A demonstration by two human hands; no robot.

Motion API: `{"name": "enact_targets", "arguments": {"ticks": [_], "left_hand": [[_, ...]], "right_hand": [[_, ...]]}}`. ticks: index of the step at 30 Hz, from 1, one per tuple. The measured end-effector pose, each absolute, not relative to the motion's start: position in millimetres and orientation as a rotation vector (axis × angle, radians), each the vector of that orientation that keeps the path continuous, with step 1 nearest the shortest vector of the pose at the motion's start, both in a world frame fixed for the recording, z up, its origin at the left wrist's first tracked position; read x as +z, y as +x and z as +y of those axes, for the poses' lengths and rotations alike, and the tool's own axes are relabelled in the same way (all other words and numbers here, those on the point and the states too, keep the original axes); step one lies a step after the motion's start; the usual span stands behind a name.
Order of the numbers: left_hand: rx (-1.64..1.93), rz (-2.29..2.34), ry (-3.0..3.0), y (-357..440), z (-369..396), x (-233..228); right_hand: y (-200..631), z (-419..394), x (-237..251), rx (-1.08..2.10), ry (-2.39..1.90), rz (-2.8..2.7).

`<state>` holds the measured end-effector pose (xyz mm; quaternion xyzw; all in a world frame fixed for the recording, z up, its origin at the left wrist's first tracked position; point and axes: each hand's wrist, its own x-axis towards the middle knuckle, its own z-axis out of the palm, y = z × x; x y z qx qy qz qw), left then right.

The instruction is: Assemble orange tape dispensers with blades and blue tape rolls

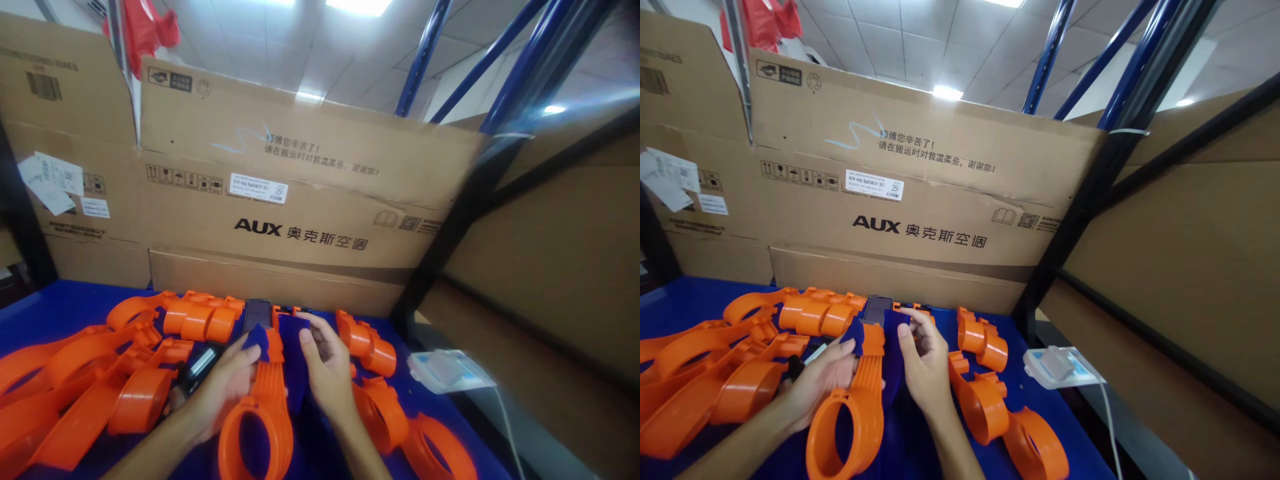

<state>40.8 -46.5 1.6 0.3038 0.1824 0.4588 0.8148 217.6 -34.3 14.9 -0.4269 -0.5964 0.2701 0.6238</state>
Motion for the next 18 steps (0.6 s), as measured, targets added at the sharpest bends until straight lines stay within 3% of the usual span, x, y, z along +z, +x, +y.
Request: {"name": "enact_targets", "arguments": {"ticks": [9,18], "left_hand": [[1.021,0.264,0.653,39.2,-41.8,2.2],[1.247,0.423,0.671,32.5,-35.1,-3.3]], "right_hand": [[208.8,-42.3,16.7,0.807,-0.855,-1.515],[224.8,-45.4,22.2,0.712,-0.816,-1.58]]}}
